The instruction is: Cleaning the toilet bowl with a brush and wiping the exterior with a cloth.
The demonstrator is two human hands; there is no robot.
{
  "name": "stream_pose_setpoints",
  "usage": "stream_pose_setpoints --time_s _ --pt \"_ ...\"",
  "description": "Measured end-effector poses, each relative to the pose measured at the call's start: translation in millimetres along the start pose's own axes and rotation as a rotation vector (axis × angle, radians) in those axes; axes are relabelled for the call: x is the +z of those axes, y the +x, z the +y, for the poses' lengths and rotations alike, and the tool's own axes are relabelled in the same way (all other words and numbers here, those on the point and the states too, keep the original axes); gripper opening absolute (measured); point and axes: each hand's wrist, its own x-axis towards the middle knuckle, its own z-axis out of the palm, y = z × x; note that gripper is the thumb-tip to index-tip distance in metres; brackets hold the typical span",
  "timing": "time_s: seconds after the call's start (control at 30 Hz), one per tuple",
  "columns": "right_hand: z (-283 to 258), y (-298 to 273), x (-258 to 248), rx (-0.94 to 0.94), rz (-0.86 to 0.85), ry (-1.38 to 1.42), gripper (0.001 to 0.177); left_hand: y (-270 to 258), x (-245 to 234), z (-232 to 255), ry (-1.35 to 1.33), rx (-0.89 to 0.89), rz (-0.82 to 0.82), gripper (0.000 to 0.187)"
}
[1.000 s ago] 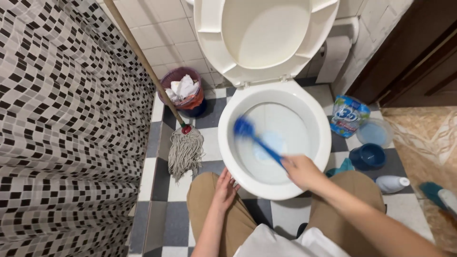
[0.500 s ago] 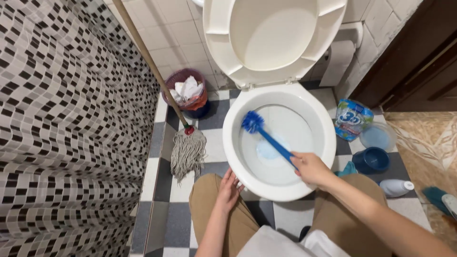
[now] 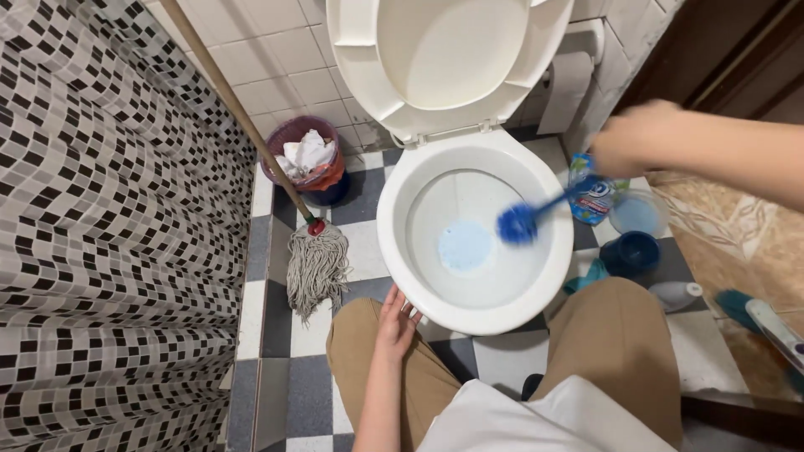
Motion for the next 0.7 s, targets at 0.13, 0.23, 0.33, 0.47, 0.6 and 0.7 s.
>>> stream_pose_setpoints --time_s 0.13,0.23,0.33,0.47,0.6,0.7 --pt "-49 -3 -28 -0.095 0.516 -0.269 0.026 -2 1 -1 0.003 0.011 0.007 0.046" --pt "-62 -13 -10 -0.136 0.554 -0.265 0.026 -5 4 1 0.021 0.008 0.008 0.048" --pt "-58 -54 -21 -0.118 0.309 -0.179 0.021 -2 3 0 0.030 0.010 0.009 0.050" --pt "-36 -42 -30 -0.110 0.343 -0.216 0.030 -2 3 0 0.044 0.014 0.006 0.056" --pt "-51 -45 -28 -0.148 0.694 -0.351 0.023 -6 5 1 0.047 0.022 0.008 0.056" --pt "-62 -56 -16 -0.199 0.677 -0.278 0.024 -8 8 3 0.050 0.025 0.010 0.056"
